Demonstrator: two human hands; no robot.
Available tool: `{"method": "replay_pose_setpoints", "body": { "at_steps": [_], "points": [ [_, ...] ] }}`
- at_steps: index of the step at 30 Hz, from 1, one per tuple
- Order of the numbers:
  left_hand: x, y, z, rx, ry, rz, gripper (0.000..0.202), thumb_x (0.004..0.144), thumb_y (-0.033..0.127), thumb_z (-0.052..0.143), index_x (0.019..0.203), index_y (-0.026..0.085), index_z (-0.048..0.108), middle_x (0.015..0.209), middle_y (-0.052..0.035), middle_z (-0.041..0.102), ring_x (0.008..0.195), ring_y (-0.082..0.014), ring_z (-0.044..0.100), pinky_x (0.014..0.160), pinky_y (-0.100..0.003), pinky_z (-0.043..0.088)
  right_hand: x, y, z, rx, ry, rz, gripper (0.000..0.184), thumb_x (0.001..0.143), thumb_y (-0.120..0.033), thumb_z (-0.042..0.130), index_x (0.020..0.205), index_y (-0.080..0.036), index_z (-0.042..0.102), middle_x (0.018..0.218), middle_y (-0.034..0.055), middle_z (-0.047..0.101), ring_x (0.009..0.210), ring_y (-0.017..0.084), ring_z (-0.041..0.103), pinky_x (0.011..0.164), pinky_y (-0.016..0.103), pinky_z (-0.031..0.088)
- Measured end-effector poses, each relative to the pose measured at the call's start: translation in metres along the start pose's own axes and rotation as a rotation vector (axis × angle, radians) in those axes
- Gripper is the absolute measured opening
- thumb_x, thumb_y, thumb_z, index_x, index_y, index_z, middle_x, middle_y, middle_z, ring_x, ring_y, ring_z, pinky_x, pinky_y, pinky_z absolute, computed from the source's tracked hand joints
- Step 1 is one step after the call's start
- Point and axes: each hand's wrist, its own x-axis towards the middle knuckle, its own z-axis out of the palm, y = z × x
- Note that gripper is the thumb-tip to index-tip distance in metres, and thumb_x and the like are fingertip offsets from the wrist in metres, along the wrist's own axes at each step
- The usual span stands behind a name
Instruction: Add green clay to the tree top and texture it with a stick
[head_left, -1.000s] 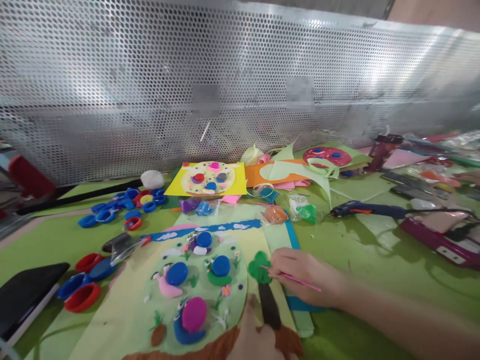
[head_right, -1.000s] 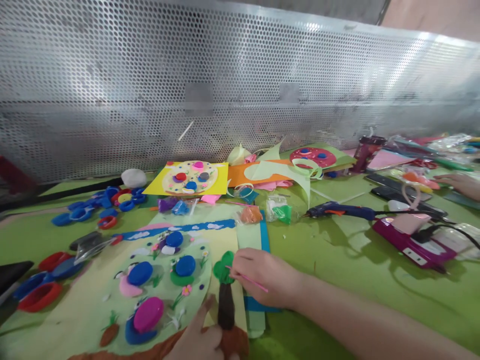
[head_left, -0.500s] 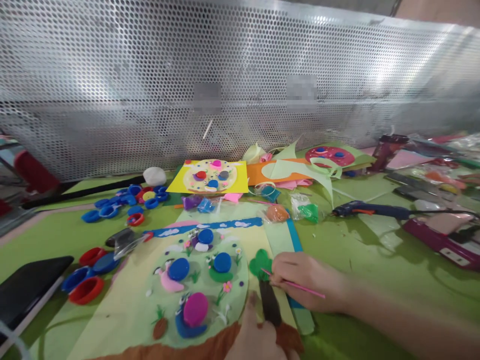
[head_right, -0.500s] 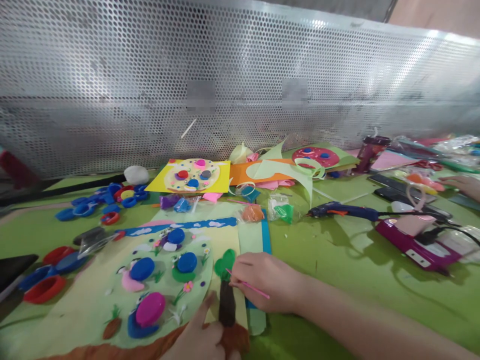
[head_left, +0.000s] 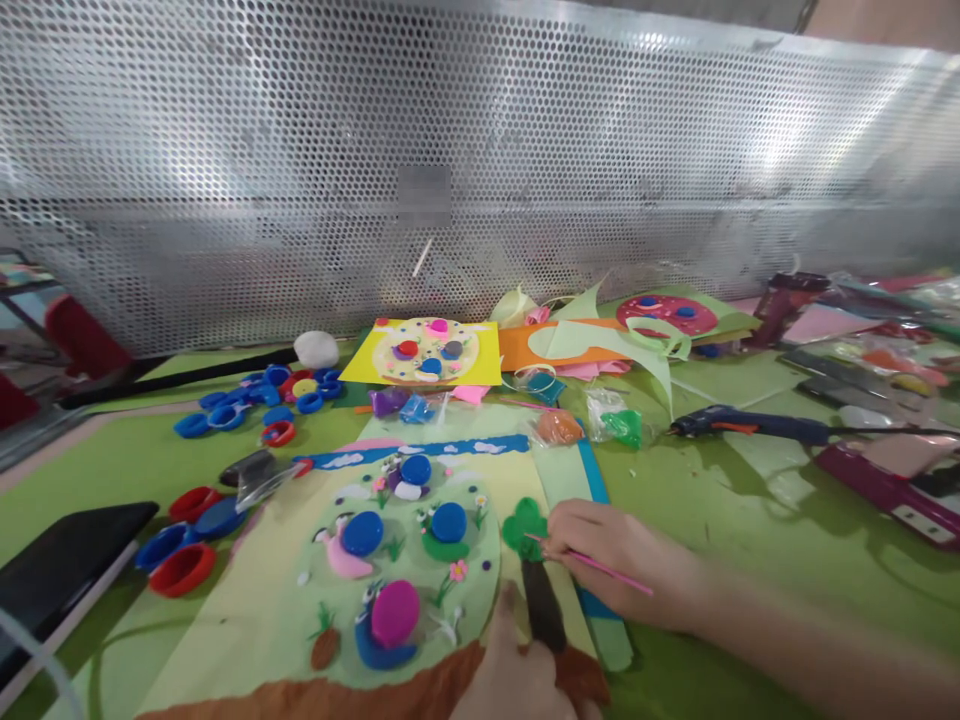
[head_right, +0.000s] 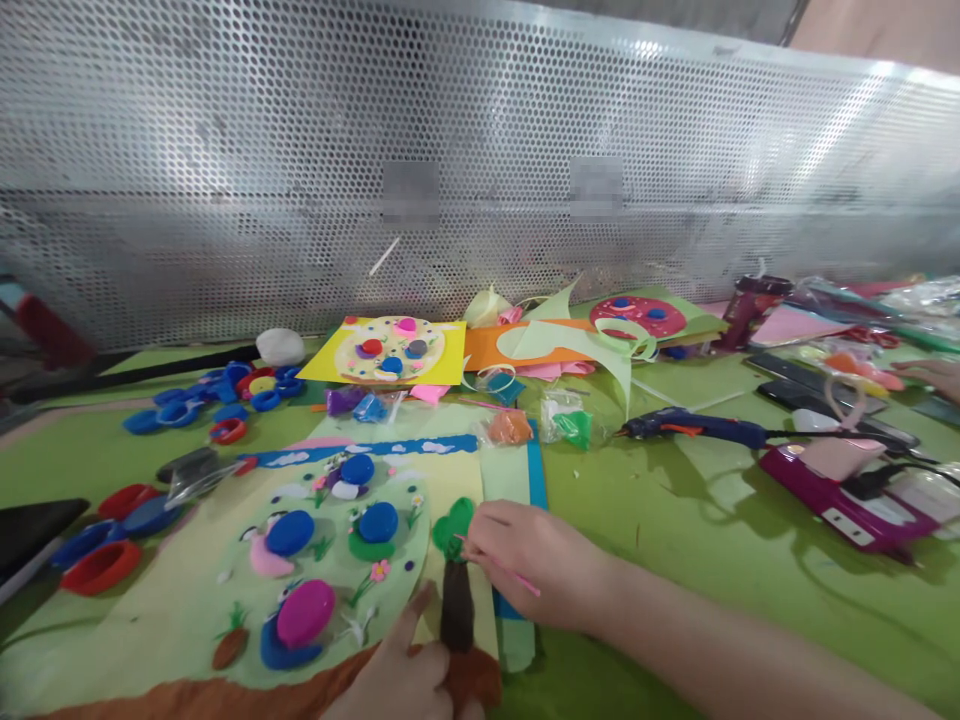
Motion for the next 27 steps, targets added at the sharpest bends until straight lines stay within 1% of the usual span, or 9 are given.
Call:
{"method": "replay_pose_setpoints", "body": {
  "at_steps": [2, 5, 8, 15, 21, 24, 27],
  "points": [
    [0.002, 0.001, 0.0, 0.0, 0.019, -0.009, 0.026, 0.076, 0.021, 0.056, 0.051, 0.018, 0.051, 0.035, 0.007, 0.046, 0.042, -0.0114, 0.044, 0.077, -0.048, 0.044, 0.0, -0.001, 0.0, -0.01, -0.02, -0.012, 0.024, 0.088, -0.016, 0.032, 0.071, -0.017, 0.048, 0.07, 0.0033, 0.051, 0.063, 0.013, 0.047, 0.056, 0.023, 0.041],
    [0.007, 0.001, -0.004, -0.057, -0.028, -0.016, 0.026, 0.077, 0.023, 0.055, 0.051, 0.018, 0.052, 0.04, 0.0057, 0.051, 0.041, -0.0111, 0.045, 0.077, -0.05, 0.042, -0.001, -0.002, -0.002, -0.014, -0.055, -0.021, 0.025, 0.089, -0.016, 0.032, 0.07, -0.017, 0.049, 0.069, 0.002, 0.049, 0.062, 0.012, 0.046, 0.054, 0.021, 0.039],
    [0.01, 0.001, -0.009, -0.089, -0.054, -0.027, 0.028, 0.078, 0.024, 0.053, 0.051, 0.018, 0.053, 0.041, 0.0046, 0.053, 0.041, -0.0119, 0.046, 0.077, -0.05, 0.042, -0.001, -0.002, -0.002, -0.009, -0.083, -0.023, 0.024, 0.088, -0.015, 0.033, 0.071, -0.017, 0.049, 0.07, 0.0019, 0.05, 0.063, 0.012, 0.048, 0.056, 0.021, 0.039],
    [0.01, 0.003, -0.01, -0.126, -0.08, -0.066, 0.029, 0.078, 0.024, 0.053, 0.051, 0.018, 0.056, 0.04, 0.0042, 0.053, 0.04, -0.0102, 0.044, 0.083, -0.05, 0.039, -0.001, 0.001, 0.004, 0.002, -0.086, -0.046, 0.024, 0.089, -0.015, 0.032, 0.075, -0.017, 0.051, 0.072, 0.0037, 0.054, 0.066, 0.013, 0.05, 0.059, 0.022, 0.041],
    [0.014, 0.005, -0.013, -0.132, -0.113, -0.117, 0.029, 0.079, 0.029, 0.05, 0.055, 0.018, 0.061, 0.045, 0.0008, 0.057, 0.047, -0.0137, 0.051, 0.083, -0.05, 0.038, -0.004, -0.001, 0.004, -0.004, -0.083, -0.061, 0.027, 0.09, -0.015, 0.03, 0.076, -0.017, 0.053, 0.073, 0.0045, 0.056, 0.066, 0.013, 0.052, 0.058, 0.023, 0.043],
    [0.012, 0.007, -0.008, -0.14, -0.127, -0.118, 0.029, 0.079, 0.027, 0.051, 0.054, 0.019, 0.061, 0.044, 0.0011, 0.056, 0.047, -0.0136, 0.051, 0.084, -0.049, 0.038, -0.006, 0.0, 0.007, -0.029, -0.08, -0.061, 0.028, 0.091, -0.016, 0.03, 0.076, -0.018, 0.053, 0.074, 0.004, 0.056, 0.067, 0.012, 0.052, 0.059, 0.023, 0.042],
    [0.005, 0.011, 0.007, -0.134, -0.076, -0.169, 0.03, 0.078, 0.029, 0.053, 0.051, 0.018, 0.059, 0.041, 0.002, 0.053, 0.045, -0.0124, 0.049, 0.087, -0.048, 0.038, -0.007, 0.002, 0.008, -0.048, -0.096, -0.066, 0.027, 0.091, -0.016, 0.031, 0.078, -0.018, 0.053, 0.075, 0.0037, 0.056, 0.069, 0.012, 0.053, 0.061, 0.023, 0.042]
  ]
}}
